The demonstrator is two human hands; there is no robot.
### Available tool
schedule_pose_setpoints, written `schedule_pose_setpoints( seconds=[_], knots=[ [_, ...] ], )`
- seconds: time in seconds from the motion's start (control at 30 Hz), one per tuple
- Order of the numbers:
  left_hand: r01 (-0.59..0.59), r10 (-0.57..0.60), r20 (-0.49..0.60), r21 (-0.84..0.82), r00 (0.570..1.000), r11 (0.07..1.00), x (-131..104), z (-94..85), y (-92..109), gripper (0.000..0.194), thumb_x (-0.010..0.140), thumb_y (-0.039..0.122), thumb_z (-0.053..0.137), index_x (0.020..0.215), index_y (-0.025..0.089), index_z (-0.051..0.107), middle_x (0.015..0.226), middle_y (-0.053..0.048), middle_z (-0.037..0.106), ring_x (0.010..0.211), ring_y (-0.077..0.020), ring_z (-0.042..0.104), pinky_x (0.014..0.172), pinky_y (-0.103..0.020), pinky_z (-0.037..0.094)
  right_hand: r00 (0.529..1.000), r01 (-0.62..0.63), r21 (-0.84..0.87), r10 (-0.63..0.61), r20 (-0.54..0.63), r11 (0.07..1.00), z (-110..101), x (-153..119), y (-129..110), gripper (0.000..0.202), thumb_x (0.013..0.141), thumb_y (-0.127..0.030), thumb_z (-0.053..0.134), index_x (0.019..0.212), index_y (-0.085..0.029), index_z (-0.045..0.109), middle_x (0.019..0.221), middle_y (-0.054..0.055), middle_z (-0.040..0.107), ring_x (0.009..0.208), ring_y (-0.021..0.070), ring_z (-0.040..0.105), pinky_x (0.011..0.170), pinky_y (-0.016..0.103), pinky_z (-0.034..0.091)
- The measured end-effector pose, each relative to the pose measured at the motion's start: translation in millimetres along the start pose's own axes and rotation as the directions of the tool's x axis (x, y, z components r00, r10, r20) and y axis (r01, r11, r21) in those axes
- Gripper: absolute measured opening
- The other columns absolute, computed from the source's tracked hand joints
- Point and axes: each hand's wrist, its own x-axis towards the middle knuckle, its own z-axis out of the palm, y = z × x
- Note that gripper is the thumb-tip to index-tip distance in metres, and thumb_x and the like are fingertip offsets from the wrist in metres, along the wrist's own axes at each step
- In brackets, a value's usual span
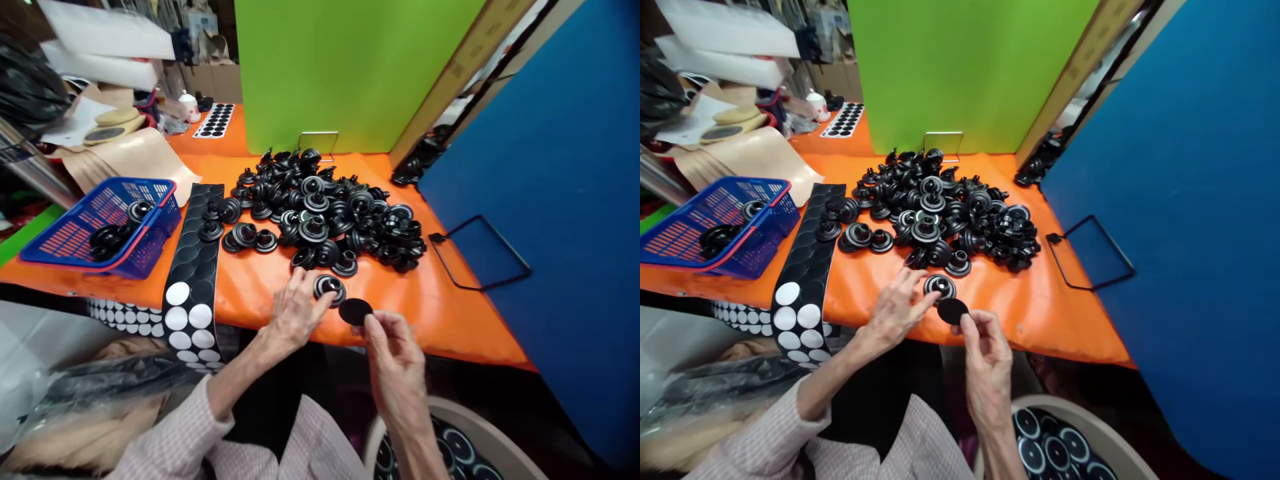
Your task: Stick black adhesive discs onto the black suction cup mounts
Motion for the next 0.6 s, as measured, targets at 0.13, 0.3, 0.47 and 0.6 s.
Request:
schedule_pose_setpoints(
  seconds=[0.13, 0.3, 0.47, 0.6],
  knots=[
    [-0.045, 0.046, 0.013, -0.059, 0.999, 0.997, 12, 22.4, -1, 0.013, 0.077, 0.022, 0.065, 0.089, 0.021, 0.063, 0.099, -0.008, 0.061, 0.102, -0.0263, 0.053, 0.090, -0.039, 0.042, 0.998, -0.047, -0.064, 0.049, 0.031, 0.997, -31, 2, 8, 0.028, 0.076, -0.048, 0.069, 0.085, -0.022, 0.063, 0.076, 0.000, 0.062, 0.068, 0.0147, 0.059, 0.066, 0.027, 0.050],
    [0.377, -0.262, 0.273, -0.726, 0.925, 0.574, -2, -14.2, -12, 0.030, 0.078, 0.039, 0.066, 0.100, 0.022, 0.056, 0.089, -0.002, 0.062, 0.079, -0.0164, 0.060, 0.074, -0.034, 0.051, 0.988, 0.037, -0.168, -0.010, 0.154, 0.985, -19, -7, 8, 0.023, 0.081, -0.045, 0.064, 0.085, -0.022, 0.065, 0.080, 0.002, 0.064, 0.075, 0.0167, 0.061, 0.072, 0.029, 0.051],
    [0.430, -0.383, 0.307, -0.853, 0.871, 0.296, -21, -51.8, -20, 0.032, 0.081, 0.045, 0.063, 0.092, 0.015, 0.063, 0.097, -0.008, 0.066, 0.084, -0.0199, 0.064, 0.067, -0.030, 0.054, 0.964, 0.104, -0.084, -0.079, 0.253, 0.991, 11, -7, -7, 0.036, 0.082, -0.040, 0.065, 0.113, -0.025, 0.054, 0.073, -0.003, 0.059, 0.067, 0.0138, 0.057, 0.066, 0.027, 0.048],
    [0.386, -0.300, 0.281, -0.834, 0.912, 0.394, -34, -65.2, -28, 0.026, 0.079, 0.029, 0.068, 0.099, 0.012, 0.067, 0.105, -0.010, 0.067, 0.094, -0.0218, 0.063, 0.075, -0.031, 0.055, 0.954, -0.054, -0.003, 0.052, 0.296, 0.999, 29, -3, -17, 0.027, 0.078, -0.046, 0.068, 0.084, -0.021, 0.060, 0.071, -0.002, 0.058, 0.064, 0.0125, 0.055, 0.060, 0.024, 0.045]
  ],
)
